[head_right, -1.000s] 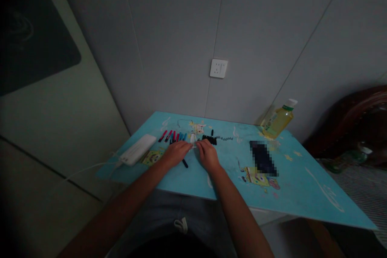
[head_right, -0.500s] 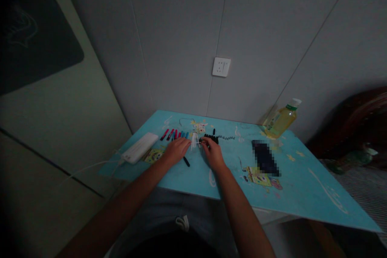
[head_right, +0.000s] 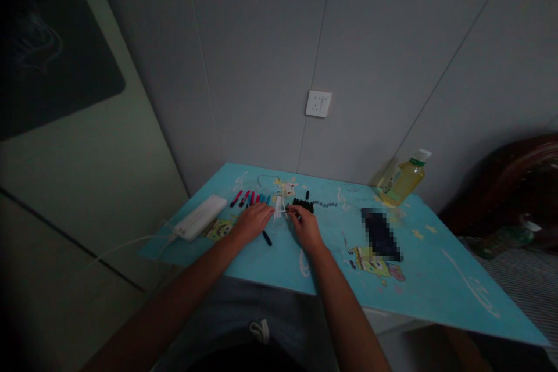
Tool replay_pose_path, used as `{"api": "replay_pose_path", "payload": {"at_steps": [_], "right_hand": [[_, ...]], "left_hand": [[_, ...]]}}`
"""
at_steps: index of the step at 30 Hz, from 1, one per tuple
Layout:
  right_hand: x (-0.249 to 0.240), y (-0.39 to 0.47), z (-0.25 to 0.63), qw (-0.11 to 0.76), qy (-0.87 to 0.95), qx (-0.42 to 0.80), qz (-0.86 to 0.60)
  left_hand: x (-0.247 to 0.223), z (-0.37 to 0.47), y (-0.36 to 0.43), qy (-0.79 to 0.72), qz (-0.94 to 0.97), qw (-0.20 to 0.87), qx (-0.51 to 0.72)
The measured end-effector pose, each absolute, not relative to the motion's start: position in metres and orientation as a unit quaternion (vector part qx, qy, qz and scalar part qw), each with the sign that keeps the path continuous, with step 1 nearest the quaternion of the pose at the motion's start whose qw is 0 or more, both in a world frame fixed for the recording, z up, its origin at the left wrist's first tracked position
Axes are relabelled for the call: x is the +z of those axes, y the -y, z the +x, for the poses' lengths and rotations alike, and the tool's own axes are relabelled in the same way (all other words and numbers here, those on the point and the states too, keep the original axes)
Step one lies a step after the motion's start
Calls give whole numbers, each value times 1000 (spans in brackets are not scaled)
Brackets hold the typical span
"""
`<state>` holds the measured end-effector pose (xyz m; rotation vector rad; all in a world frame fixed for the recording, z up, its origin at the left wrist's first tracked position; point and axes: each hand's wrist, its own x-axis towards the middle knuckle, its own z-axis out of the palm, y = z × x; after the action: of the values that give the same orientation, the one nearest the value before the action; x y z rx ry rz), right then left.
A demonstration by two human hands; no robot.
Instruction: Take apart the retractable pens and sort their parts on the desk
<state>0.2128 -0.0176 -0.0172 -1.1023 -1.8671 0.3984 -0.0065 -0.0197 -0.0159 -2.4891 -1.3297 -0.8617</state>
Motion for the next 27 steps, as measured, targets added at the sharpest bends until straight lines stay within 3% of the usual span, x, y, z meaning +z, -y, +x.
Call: {"api": "replay_pose_path", "payload": {"at_steps": [27], "right_hand": [[-16, 17, 214, 446, 751, 180, -453]], "left_hand": [[-19, -6, 19, 459, -838, 99, -277]]}}
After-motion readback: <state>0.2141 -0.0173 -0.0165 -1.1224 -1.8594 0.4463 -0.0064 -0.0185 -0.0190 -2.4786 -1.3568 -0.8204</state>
